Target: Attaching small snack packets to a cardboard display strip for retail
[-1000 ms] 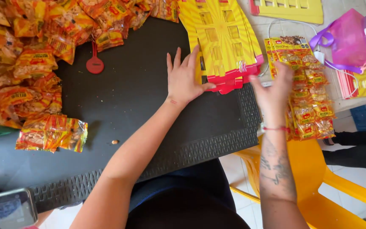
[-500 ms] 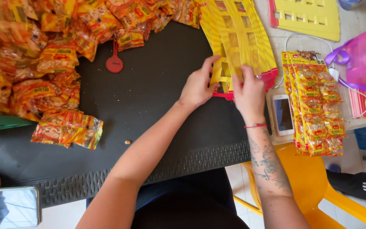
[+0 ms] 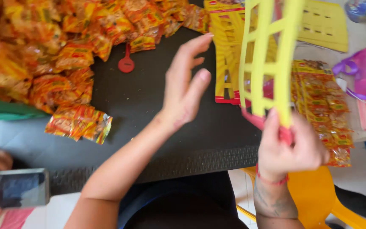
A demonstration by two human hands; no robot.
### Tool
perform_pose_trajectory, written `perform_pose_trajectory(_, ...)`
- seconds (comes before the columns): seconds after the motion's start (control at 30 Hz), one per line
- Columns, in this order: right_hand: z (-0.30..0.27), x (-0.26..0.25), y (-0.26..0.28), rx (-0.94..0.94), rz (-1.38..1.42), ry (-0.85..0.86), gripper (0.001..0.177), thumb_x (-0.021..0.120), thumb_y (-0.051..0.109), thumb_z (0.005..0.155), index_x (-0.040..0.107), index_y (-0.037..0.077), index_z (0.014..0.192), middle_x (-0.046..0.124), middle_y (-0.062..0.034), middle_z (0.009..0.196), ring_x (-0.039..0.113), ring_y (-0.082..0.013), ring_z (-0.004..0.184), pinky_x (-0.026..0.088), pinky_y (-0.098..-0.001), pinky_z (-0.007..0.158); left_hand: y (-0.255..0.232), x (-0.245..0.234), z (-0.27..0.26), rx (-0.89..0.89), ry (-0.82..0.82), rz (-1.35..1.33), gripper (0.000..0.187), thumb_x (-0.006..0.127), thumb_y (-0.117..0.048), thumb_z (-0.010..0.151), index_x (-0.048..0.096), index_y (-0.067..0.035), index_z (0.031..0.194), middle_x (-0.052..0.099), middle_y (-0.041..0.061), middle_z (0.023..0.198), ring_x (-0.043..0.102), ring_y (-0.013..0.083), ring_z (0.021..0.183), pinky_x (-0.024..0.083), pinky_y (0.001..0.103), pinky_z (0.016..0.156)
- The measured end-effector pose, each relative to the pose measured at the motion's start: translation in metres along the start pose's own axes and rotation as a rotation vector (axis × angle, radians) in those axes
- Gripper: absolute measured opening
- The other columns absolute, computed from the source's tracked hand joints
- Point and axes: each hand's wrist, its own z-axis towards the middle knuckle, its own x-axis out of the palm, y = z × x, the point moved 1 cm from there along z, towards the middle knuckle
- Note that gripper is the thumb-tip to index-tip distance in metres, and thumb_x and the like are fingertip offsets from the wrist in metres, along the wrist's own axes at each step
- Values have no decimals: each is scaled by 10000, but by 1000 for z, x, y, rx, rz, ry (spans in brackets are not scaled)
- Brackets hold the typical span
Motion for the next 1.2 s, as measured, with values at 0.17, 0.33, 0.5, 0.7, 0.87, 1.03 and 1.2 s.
perform_pose_trajectory(0.17,-4,-30,54,-148,299,391,221,748,-7,924,637,25,735,482,-86,587,411,-235,496,359,-379,521,27,-122,5,115,-9,762,357,540,22,828,720,-90,1115,737,32,1036,658,263,958,470,397,857)
perform_pose_trajectory(0.33,-52,-32,93,-347,430,855,291,640,7,824,480,159,634,484,6,628,509,-189,545,429,-343,520,21,-170,-44,95,34,1180,233,667,-66,904,764,-109,1111,756,73,1046,641,354,916,441,479,774)
perform_pose_trajectory(0.5,-87,10,111,-280,308,1380,313,773,270,807,614,104,1019,581,-68,886,657,-296,740,554,-509,560,-25,-171,-103,-231,-67,1404,340,778,-150,775,685,-169,1102,621,79,1037,546,356,980,436,484,798)
perform_pose_trajectory(0.7,-88,30,86,-143,465,1253,1252,998,597,551,428,126,1561,503,-105,1080,511,-277,1027,512,-439,920,-10,-176,-175,-266,54,1220,601,760,-146,884,558,-45,1440,529,169,1477,447,408,1335,404,531,1114)
perform_pose_trajectory(0.87,-100,35,70,-78,575,1122,1070,926,496,644,454,91,1514,458,-190,1443,478,-375,1317,391,-518,1148,-10,-184,-179,-57,-91,1143,446,527,155,832,707,22,1218,709,140,1232,609,348,1131,498,445,1031)
perform_pose_trajectory(1.03,-112,23,98,406,1260,1210,920,840,243,803,346,19,1547,381,-164,1626,523,-305,1430,484,-436,1191,-36,-122,-182,-84,-206,877,313,832,32,954,754,-93,1230,786,89,1153,770,213,954,560,317,841)
perform_pose_trajectory(1.2,-131,60,110,813,1575,1124,702,686,201,969,360,-36,1544,484,-250,1508,526,-439,1345,436,-571,1134,-40,-86,-173,5,5,709,344,650,40,895,780,-118,1172,782,77,1162,746,325,1097,574,436,999)
